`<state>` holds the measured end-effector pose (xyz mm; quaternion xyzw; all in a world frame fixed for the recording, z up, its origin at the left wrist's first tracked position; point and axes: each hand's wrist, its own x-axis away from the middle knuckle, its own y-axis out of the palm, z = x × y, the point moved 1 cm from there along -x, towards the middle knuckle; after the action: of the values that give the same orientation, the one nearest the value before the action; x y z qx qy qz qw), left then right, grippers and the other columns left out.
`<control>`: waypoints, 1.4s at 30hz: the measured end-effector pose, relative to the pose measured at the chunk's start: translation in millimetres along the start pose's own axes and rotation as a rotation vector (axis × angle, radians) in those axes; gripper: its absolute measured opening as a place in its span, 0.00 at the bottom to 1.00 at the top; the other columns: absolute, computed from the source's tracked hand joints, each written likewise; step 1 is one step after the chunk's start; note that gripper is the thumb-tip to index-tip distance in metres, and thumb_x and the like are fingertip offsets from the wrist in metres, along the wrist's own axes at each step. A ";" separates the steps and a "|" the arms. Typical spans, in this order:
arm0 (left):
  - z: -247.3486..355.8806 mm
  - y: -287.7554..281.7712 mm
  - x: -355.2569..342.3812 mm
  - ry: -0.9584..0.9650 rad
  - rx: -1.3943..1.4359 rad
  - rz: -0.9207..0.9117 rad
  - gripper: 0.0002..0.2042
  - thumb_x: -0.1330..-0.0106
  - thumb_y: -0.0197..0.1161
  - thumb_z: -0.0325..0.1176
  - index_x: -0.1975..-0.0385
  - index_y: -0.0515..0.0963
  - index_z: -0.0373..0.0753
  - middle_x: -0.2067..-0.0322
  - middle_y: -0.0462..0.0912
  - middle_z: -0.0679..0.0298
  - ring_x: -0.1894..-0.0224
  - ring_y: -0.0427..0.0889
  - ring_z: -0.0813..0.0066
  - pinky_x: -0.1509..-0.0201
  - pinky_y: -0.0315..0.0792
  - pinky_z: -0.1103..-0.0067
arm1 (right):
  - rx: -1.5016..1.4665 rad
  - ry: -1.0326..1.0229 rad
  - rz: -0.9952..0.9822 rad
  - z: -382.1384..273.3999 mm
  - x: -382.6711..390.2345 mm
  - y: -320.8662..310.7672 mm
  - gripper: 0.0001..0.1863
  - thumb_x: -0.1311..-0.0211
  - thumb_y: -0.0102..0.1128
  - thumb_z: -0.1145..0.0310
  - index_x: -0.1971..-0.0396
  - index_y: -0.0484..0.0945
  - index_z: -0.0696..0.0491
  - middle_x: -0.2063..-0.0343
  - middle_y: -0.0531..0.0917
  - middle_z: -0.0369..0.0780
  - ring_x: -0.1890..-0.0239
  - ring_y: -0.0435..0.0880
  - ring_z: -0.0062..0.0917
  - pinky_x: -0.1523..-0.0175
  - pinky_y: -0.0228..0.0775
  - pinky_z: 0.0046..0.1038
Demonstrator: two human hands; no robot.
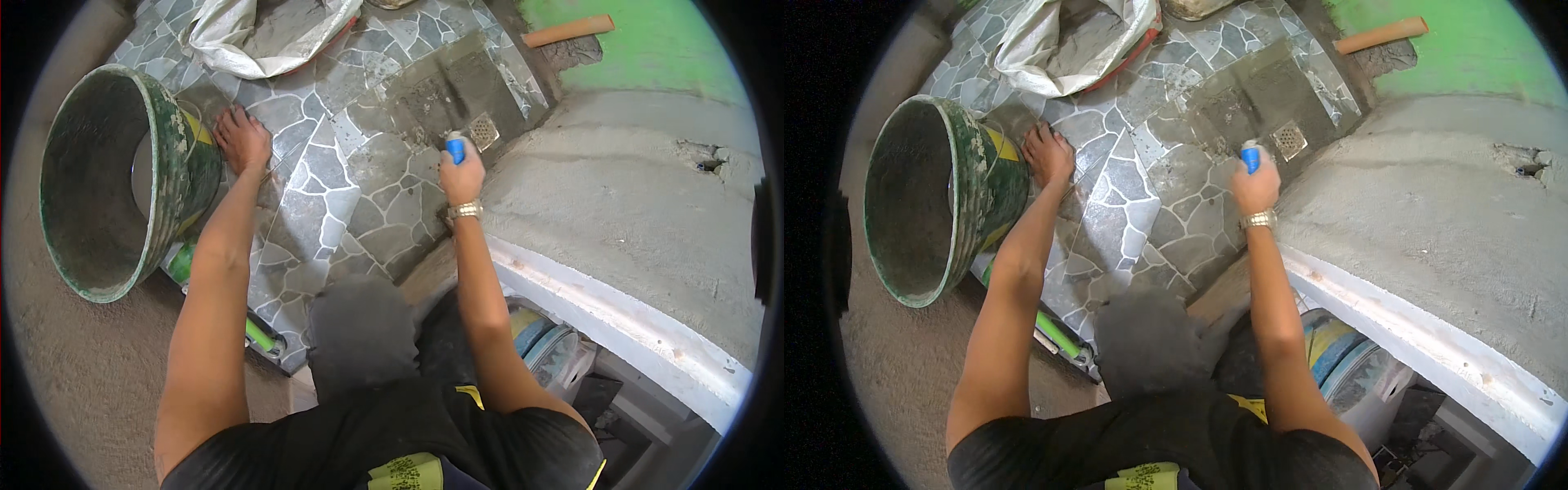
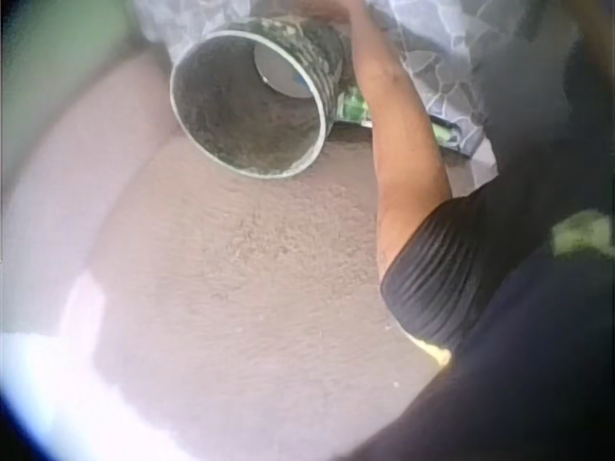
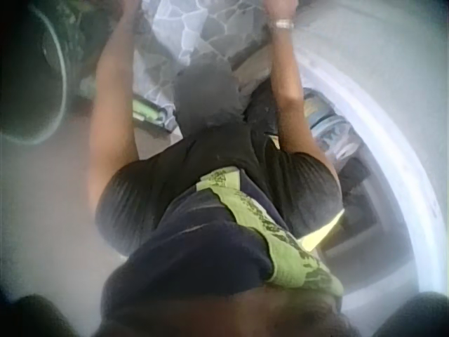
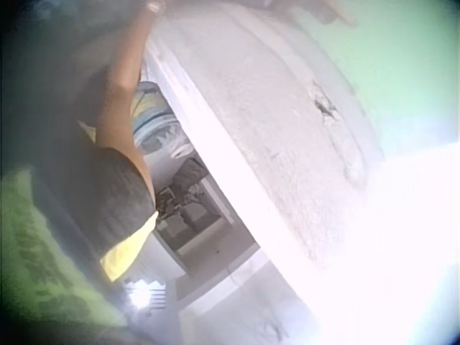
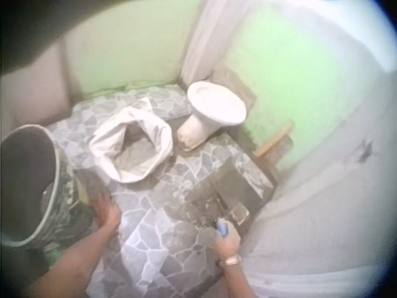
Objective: Applying and smoothing cement mixture to fill a gap in a tiled floor around a drain.
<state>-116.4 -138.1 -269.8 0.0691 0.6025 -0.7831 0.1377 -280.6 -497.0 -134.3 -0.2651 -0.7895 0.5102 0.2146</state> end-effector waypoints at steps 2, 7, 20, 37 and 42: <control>0.2 -0.4 0.2 0.003 0.007 -0.010 0.22 0.33 0.51 0.39 0.40 0.66 0.41 0.37 0.64 0.51 0.31 0.55 0.52 0.28 0.46 0.56 | -0.167 -0.122 0.260 0.6 1.3 -8.8 0.24 0.49 0.62 0.63 0.51 0.75 0.56 0.61 0.82 0.53 0.54 0.80 0.50 0.51 0.72 0.46; 1.5 -1.1 -0.1 0.014 0.015 0.020 0.22 0.34 0.51 0.39 0.40 0.66 0.40 0.38 0.64 0.51 0.31 0.56 0.52 0.28 0.46 0.56 | 0.043 -0.038 -0.128 -0.8 -15.8 8.8 0.20 0.46 0.58 0.62 0.58 0.74 0.62 0.67 0.82 0.56 0.61 0.81 0.52 0.54 0.72 0.44; 8.7 -7.8 0.7 0.067 0.012 -0.007 0.20 0.33 0.50 0.37 0.43 0.68 0.37 0.38 0.64 0.49 0.32 0.57 0.50 0.29 0.47 0.56 | -0.527 0.224 -0.366 -83.2 6.9 83.3 0.18 0.43 0.62 0.57 0.69 0.77 0.60 0.80 0.82 0.43 0.78 0.83 0.31 0.71 0.75 0.35; 6.8 -6.2 -0.9 0.090 0.010 0.016 0.20 0.34 0.50 0.37 0.43 0.68 0.37 0.40 0.66 0.48 0.33 0.58 0.51 0.29 0.48 0.55 | -0.526 0.067 0.231 -37.3 -10.0 -27.5 0.23 0.46 0.59 0.61 0.55 0.73 0.61 0.60 0.81 0.56 0.57 0.81 0.49 0.50 0.71 0.42; 6.5 -4.6 1.5 0.085 0.012 0.038 0.21 0.34 0.49 0.37 0.43 0.67 0.37 0.40 0.66 0.47 0.33 0.57 0.50 0.29 0.47 0.55 | -0.546 0.099 0.442 -33.9 -35.5 -38.3 0.21 0.47 0.61 0.63 0.59 0.69 0.61 0.80 0.78 0.47 0.68 0.83 0.39 0.58 0.73 0.41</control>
<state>-118.9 -143.4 -264.3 0.1146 0.6015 -0.7805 0.1262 -240.3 -509.1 -88.4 -0.5017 -0.8090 0.3009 0.0580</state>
